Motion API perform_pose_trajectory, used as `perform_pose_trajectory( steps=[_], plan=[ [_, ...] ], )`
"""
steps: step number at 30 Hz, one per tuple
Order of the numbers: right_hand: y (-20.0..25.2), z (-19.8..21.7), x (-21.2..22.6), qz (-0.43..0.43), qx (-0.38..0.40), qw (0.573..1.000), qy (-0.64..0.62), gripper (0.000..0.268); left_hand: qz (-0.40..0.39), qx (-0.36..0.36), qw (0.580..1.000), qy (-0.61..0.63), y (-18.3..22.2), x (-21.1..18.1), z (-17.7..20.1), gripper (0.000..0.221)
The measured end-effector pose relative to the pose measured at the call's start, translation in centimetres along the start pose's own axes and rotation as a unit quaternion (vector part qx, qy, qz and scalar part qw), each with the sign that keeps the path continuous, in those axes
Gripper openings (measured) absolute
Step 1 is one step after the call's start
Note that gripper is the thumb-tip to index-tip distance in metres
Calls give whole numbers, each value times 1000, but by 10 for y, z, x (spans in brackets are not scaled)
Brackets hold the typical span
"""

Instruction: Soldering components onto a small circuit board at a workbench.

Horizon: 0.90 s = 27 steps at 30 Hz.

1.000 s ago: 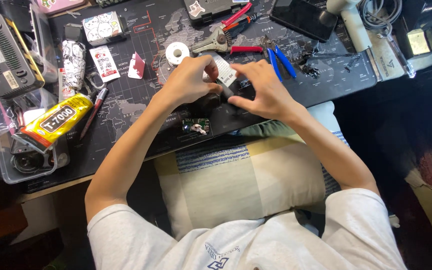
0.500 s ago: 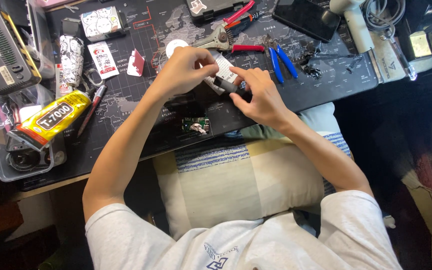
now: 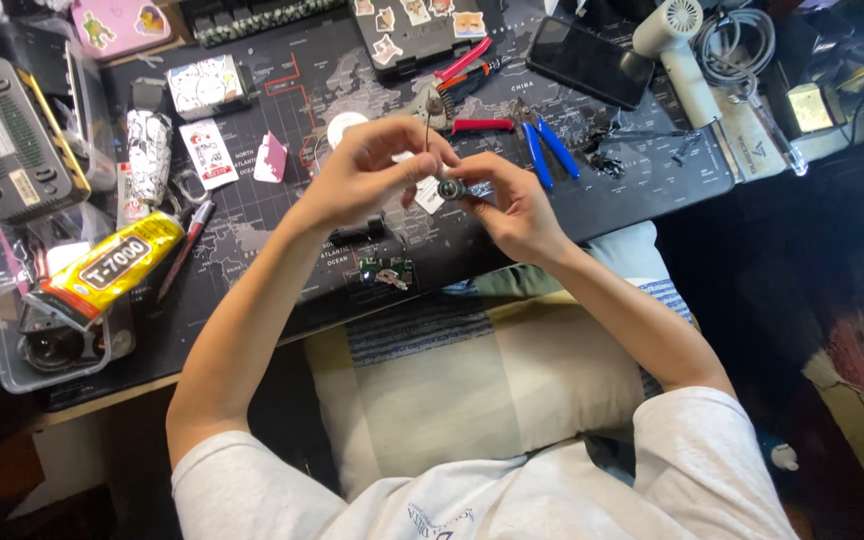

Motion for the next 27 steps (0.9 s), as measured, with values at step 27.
perform_pose_trajectory(
  steps=[27],
  plan=[
    [-9,-2,16,53,8,997,59,19,-106,-38,985,-128,-2,7,-16,9]
  ],
)
Point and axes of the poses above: each hand's wrist, its own y-axis away from the middle knuckle, its own z-axis out of the back of the hand, x = y × z, the point moved 4 cm from there along -y, towards the middle knuckle, and after that the axes turned 2 degrees about -z, right-handed, at the moved point
